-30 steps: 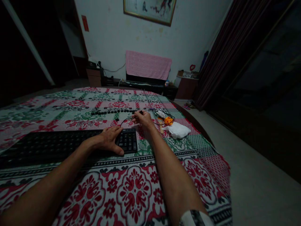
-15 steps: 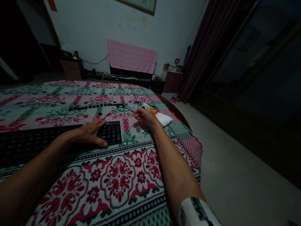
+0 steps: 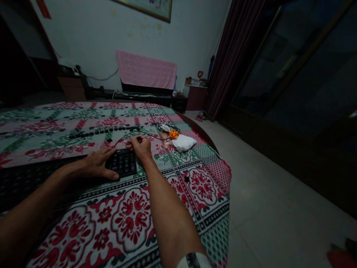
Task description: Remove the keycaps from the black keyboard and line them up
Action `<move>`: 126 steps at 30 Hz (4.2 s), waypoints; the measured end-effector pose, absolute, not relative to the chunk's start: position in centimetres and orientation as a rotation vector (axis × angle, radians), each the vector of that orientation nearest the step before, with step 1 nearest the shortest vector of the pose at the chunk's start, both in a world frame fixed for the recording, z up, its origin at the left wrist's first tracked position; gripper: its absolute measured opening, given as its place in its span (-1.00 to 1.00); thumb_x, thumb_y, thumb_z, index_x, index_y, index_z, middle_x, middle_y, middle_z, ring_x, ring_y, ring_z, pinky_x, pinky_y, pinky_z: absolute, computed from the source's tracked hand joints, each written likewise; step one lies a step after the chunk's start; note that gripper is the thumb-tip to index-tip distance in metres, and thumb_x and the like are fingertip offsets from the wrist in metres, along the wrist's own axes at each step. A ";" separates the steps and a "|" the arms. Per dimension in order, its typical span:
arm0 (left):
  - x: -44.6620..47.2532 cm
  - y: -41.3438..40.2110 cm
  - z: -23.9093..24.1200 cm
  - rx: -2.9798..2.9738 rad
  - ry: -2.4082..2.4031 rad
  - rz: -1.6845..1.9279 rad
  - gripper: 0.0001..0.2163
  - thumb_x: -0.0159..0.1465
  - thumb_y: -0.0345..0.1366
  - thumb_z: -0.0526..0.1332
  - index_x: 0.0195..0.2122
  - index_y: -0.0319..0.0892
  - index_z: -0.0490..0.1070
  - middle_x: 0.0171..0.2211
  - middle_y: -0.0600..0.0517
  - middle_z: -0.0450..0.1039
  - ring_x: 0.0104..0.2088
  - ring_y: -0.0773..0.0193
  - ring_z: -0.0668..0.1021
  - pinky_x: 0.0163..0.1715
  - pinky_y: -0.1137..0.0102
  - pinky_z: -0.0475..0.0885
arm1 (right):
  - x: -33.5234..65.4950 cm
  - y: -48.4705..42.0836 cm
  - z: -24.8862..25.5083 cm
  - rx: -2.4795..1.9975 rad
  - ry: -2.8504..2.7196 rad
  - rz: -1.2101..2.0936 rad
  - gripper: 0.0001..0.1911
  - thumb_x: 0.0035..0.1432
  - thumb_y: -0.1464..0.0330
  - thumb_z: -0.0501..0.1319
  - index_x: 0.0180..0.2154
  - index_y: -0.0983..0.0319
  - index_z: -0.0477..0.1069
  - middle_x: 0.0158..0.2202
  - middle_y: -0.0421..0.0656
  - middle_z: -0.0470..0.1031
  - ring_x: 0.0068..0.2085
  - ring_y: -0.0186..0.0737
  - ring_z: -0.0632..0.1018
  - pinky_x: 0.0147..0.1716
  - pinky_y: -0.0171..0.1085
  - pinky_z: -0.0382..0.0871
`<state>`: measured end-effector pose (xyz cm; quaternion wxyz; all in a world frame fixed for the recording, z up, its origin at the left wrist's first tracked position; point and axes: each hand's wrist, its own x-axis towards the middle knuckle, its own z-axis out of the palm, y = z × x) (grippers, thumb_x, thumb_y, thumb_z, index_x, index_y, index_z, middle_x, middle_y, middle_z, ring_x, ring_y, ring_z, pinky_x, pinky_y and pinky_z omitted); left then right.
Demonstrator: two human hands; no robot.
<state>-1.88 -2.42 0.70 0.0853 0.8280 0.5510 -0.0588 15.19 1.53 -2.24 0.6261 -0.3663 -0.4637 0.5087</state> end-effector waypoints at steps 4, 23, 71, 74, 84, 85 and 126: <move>-1.9 -2.5 0.7 2.465 1.645 -0.192 0.13 -0.24 0.31 0.10 0.26 -0.32 -0.17 0.25 -0.27 -0.15 0.22 -0.15 0.00 0.14 0.07 -0.03 | 15.1 1.0 -2.2 -0.881 -1.108 1.125 -0.80 -0.05 0.25 0.22 -0.45 0.25 0.28 -0.49 -0.24 0.49 -0.59 -0.41 0.48 -0.62 -0.45 0.35; -2.2 -2.9 1.2 2.460 1.583 -0.132 0.09 -0.24 0.31 0.12 0.25 -0.26 -0.11 0.25 -0.27 -0.14 0.23 -0.12 -0.02 0.17 0.07 -0.09 | 27.9 -0.2 0.6 -0.968 -1.452 1.352 -0.70 -0.10 0.21 0.30 -0.42 0.26 0.28 -0.40 -0.17 0.52 -0.51 -0.37 0.52 -0.55 -0.38 0.41; -2.2 -3.0 1.1 2.433 1.547 -0.089 0.13 -0.27 0.31 0.13 0.26 -0.26 -0.17 0.26 -0.26 -0.19 0.24 -0.11 -0.07 0.16 0.04 -0.14 | 16.1 4.5 1.2 -0.640 -1.120 1.479 -0.78 -0.07 0.24 0.27 -0.44 0.25 0.33 -0.43 -0.19 0.50 -0.52 -0.42 0.47 -0.52 -0.41 0.35; -2.2 -3.1 1.1 2.432 1.544 -0.083 0.12 -0.26 0.30 0.13 0.25 -0.26 -0.15 0.26 -0.25 -0.17 0.24 -0.12 -0.07 0.16 0.03 -0.13 | 16.3 4.5 1.9 -0.633 -1.161 1.473 -0.78 -0.07 0.26 0.28 -0.42 0.25 0.33 -0.41 -0.18 0.50 -0.50 -0.41 0.49 -0.49 -0.40 0.38; -2.0 -3.1 1.2 2.434 1.552 -0.083 0.14 -0.27 0.29 0.15 0.25 -0.32 -0.15 0.26 -0.29 -0.18 0.24 -0.12 -0.07 0.16 0.03 -0.16 | 20.4 3.5 -1.2 -0.750 -1.167 1.466 -0.76 -0.05 0.23 0.26 -0.43 0.27 0.33 -0.43 -0.18 0.49 -0.51 -0.40 0.48 -0.55 -0.41 0.38; -2.0 -3.2 1.3 2.422 1.561 -0.094 0.14 -0.27 0.29 0.15 0.25 -0.33 -0.16 0.26 -0.29 -0.19 0.24 -0.12 -0.07 0.16 0.03 -0.17 | 20.4 3.4 -1.6 -0.762 -1.164 1.470 -0.76 -0.06 0.23 0.27 -0.44 0.26 0.32 -0.43 -0.18 0.49 -0.52 -0.39 0.48 -0.55 -0.39 0.39; 7.9 -8.5 -0.4 2.963 0.935 0.382 -0.82 0.18 -0.24 0.10 -0.38 -0.19 0.44 -0.40 -0.02 0.36 -0.31 0.24 0.38 -0.24 0.34 0.26 | 19.9 2.8 -2.8 -0.831 -1.172 1.417 -0.71 -0.11 0.21 0.30 -0.43 0.25 0.29 -0.40 -0.17 0.50 -0.53 -0.41 0.48 -0.55 -0.42 0.38</move>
